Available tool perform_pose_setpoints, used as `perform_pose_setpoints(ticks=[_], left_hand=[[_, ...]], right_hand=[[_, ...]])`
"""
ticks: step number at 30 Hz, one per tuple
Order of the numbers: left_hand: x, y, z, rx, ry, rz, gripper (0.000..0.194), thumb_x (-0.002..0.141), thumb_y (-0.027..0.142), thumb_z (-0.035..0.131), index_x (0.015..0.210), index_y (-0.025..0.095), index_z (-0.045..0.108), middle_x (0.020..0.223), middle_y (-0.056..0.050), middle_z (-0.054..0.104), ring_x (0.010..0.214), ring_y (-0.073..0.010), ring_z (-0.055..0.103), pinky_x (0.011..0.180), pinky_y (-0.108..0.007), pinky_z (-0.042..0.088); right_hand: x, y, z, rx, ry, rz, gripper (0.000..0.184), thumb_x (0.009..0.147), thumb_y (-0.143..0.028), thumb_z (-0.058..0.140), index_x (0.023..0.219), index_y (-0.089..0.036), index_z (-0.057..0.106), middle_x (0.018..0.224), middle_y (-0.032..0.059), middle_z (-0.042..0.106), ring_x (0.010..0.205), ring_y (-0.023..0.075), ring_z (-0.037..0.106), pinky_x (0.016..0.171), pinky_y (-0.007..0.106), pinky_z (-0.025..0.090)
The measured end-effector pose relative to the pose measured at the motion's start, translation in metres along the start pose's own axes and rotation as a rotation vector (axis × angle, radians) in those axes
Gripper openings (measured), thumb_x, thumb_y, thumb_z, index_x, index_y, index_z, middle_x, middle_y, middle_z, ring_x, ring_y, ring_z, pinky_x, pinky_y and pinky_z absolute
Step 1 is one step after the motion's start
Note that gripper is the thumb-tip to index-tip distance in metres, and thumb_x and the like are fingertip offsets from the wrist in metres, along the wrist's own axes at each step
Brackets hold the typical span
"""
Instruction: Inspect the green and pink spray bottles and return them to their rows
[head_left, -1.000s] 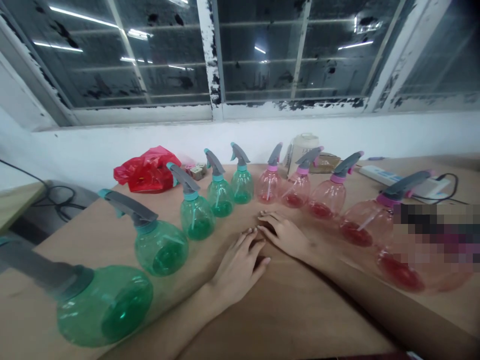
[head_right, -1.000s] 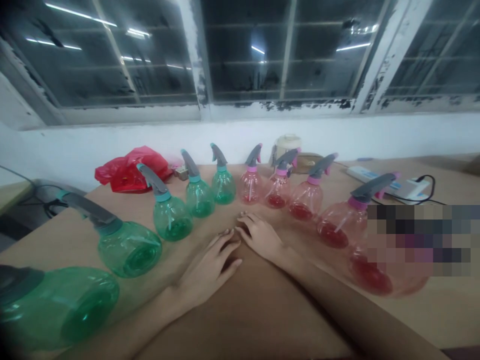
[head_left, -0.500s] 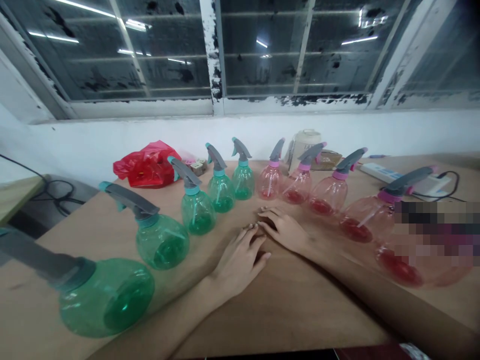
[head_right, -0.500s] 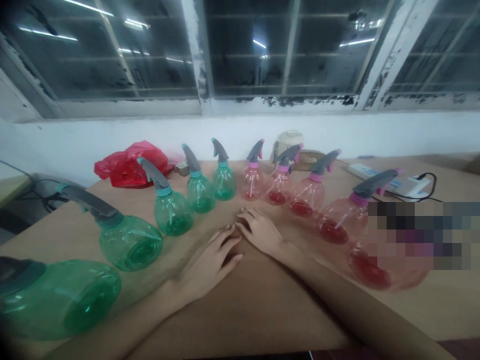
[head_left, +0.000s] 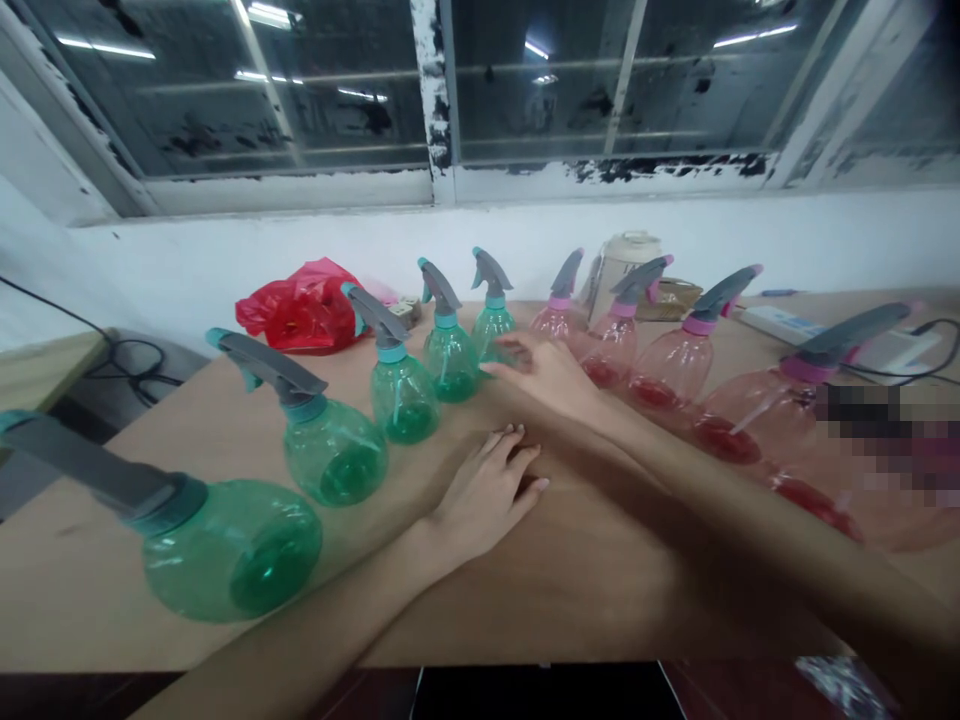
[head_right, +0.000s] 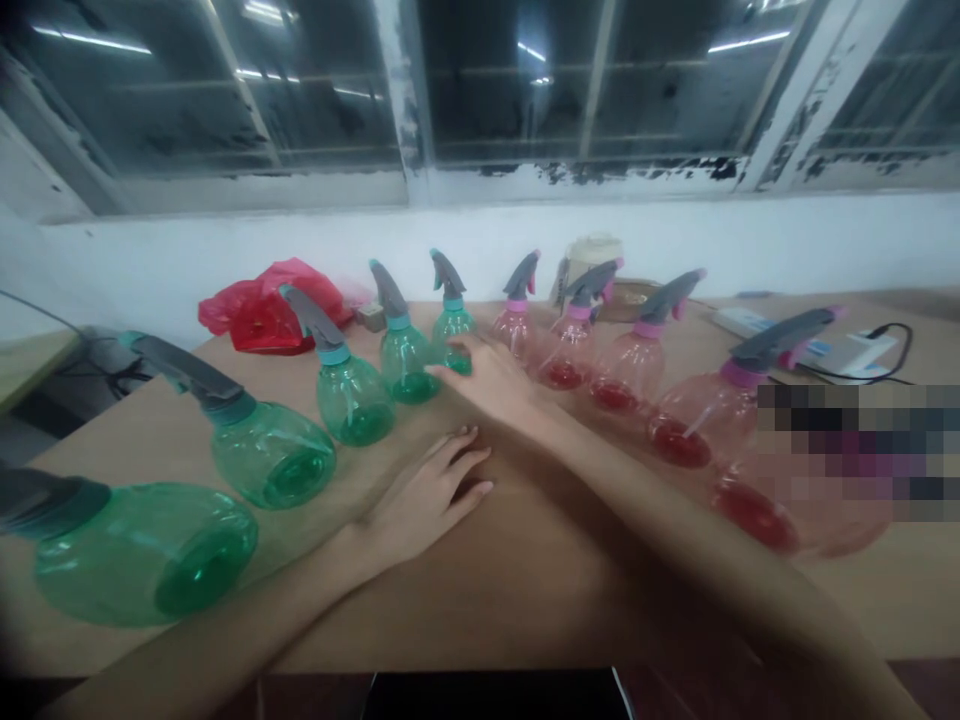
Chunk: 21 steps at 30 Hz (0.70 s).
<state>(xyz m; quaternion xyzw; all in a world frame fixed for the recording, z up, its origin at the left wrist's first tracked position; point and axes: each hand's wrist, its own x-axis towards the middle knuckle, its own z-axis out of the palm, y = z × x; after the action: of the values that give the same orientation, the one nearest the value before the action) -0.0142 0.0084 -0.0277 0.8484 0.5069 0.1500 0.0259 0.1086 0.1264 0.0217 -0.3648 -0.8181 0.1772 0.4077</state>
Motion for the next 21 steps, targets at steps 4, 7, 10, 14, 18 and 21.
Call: perform_pose_setpoints(ticks=[4, 7, 10, 14, 18, 21], left_hand=[[0.0, 0.0, 0.0, 0.007, -0.003, 0.005, 0.041, 0.093, 0.038, 0.043, 0.124, 0.012, 0.054, 0.138, -0.015, 0.046, 0.13, -0.0267, 0.039, 0.107, -0.043, 0.033], [-0.001, -0.001, 0.001, 0.012, -0.008, 0.007, 0.043, 0.094, 0.039, 0.042, 0.125, 0.012, 0.053, 0.138, -0.016, 0.045, 0.13, -0.0269, 0.039, 0.107, -0.042, 0.032], [-0.001, -0.002, 0.001, 0.018, -0.015, 0.005, 0.043, 0.094, 0.039, 0.041, 0.127, 0.012, 0.052, 0.14, -0.016, 0.044, 0.13, -0.0271, 0.039, 0.107, -0.043, 0.032], [0.0, -0.002, 0.0, 0.014, -0.014, 0.014, 0.043, 0.094, 0.038, 0.042, 0.127, 0.012, 0.051, 0.139, -0.016, 0.044, 0.13, -0.0279, 0.039, 0.107, -0.044, 0.032], [0.0, -0.002, 0.0, 0.002, 0.003, 0.019, 0.041, 0.094, 0.036, 0.043, 0.125, 0.012, 0.052, 0.138, -0.016, 0.046, 0.129, -0.0283, 0.04, 0.105, -0.045, 0.036], [0.0, -0.003, 0.0, -0.014, 0.028, 0.023, 0.038, 0.092, 0.034, 0.046, 0.123, 0.012, 0.054, 0.136, -0.016, 0.048, 0.128, -0.0285, 0.042, 0.104, -0.045, 0.037]], right_hand=[[0.025, -0.011, 0.018, -0.015, 0.048, 0.06, 0.064, 0.07, -0.063, 0.062, 0.114, -0.018, 0.058, 0.117, 0.0111, 0.06, 0.106, 0.0272, 0.057, 0.09, 0.044, 0.045], [0.037, -0.02, 0.029, -0.041, 0.061, 0.102, 0.07, 0.07, -0.067, 0.058, 0.117, -0.016, 0.057, 0.121, 0.0144, 0.055, 0.112, 0.0293, 0.052, 0.092, 0.044, 0.042], [0.046, -0.03, 0.037, -0.106, 0.048, 0.126, 0.066, 0.072, -0.065, 0.057, 0.115, -0.016, 0.06, 0.115, 0.0154, 0.055, 0.114, 0.0305, 0.049, 0.091, 0.043, 0.042], [0.057, -0.036, 0.042, -0.219, 0.027, 0.145, 0.057, 0.075, -0.062, 0.056, 0.108, -0.017, 0.064, 0.109, 0.0154, 0.056, 0.112, 0.0322, 0.048, 0.088, 0.043, 0.043], [0.057, -0.036, 0.038, -0.302, -0.01, 0.139, 0.054, 0.077, -0.06, 0.055, 0.104, -0.015, 0.065, 0.104, 0.0162, 0.057, 0.109, 0.0333, 0.048, 0.084, 0.044, 0.044], [0.045, -0.035, 0.026, -0.328, -0.024, 0.119, 0.054, 0.077, -0.062, 0.053, 0.102, -0.016, 0.065, 0.106, 0.017, 0.057, 0.109, 0.0346, 0.048, 0.08, 0.045, 0.045]])
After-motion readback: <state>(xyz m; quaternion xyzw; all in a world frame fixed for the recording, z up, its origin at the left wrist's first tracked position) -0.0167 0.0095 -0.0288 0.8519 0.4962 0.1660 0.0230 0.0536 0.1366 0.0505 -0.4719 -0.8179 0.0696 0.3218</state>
